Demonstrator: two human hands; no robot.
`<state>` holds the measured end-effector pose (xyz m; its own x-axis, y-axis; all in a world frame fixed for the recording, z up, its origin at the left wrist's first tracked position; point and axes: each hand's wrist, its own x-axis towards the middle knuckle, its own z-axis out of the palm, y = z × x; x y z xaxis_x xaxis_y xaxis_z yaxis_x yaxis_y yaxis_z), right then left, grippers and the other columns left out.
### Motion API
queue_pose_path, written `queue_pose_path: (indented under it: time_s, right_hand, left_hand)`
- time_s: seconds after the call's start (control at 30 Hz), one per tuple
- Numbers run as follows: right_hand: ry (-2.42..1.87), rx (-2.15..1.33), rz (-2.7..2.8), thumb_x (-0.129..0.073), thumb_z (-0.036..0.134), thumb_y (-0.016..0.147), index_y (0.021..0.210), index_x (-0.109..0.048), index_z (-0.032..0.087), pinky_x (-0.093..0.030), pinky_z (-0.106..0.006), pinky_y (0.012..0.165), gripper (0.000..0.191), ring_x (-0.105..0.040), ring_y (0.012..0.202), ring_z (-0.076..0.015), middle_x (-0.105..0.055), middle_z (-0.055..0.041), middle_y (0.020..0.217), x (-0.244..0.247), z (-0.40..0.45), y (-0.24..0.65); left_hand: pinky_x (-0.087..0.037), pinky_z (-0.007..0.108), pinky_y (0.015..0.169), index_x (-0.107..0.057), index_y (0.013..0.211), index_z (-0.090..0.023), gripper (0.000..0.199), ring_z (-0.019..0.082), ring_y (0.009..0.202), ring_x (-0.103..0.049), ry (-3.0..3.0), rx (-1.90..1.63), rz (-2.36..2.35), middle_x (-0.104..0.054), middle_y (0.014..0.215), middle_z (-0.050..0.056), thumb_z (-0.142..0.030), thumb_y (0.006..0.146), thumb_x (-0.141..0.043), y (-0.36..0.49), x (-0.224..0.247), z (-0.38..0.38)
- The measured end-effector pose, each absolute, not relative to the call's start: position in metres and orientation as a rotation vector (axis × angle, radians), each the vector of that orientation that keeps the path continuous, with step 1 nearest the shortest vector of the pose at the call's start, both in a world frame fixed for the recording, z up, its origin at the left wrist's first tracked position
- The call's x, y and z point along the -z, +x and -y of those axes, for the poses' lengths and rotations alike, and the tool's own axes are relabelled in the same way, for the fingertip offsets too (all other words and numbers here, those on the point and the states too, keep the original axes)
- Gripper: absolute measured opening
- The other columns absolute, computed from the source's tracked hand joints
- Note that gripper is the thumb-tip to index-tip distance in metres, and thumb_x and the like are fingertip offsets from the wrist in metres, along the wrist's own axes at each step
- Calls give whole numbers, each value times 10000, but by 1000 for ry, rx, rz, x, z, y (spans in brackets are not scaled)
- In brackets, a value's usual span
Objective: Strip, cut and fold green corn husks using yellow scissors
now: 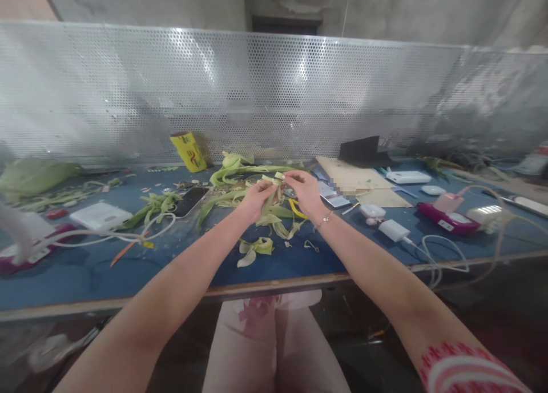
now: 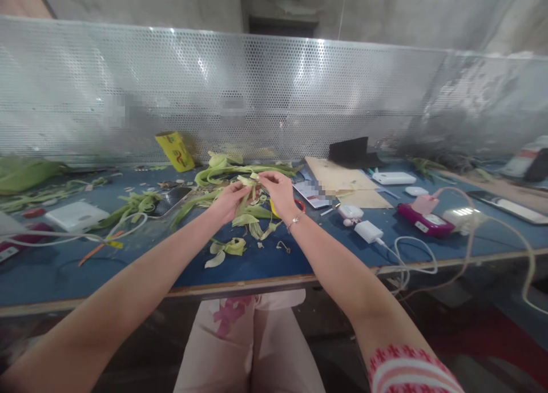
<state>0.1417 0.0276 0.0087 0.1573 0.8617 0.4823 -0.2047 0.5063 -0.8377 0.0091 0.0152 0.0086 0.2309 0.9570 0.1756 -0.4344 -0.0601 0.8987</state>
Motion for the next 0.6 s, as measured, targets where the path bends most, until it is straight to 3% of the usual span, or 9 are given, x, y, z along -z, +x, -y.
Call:
queue_pose_path:
  time_s: [0.2,0.37,0.6]
  right_hand:
    - [-708,-819,1258,-695,328,625,728,-671,189,-498,-298,697,175,-602,672,-144,-670,-15,713,-9,-25,141]
    - [-721,-820,1180,-695,359,626,760,-662,184,-487,-302,722,224,-609,729,-145,-672,-21,764,-9,-27,143]
    - [-589,-887,1061,-719,296,607,722,-651,190,-468,-256,636,170,-545,604,-95,-592,26,626,-14,-27,147]
  left_hand:
    - [-446,217,566,-650,683,-114,201,73,508,-539,1177,-1268,-589,-604,561,7,-241,591,-775,7,-4,-20]
    - [-454,241,615,-652,727,-121,260,105,596,-592,1147,-1323,-593,-649,643,22,-185,524,-802,6,-5,-20]
    - [-438,222,561,-611,734,-156,312,89,561,-576,1129,-1290,-557,-656,664,-10,-104,480,-786,7,-13,-13]
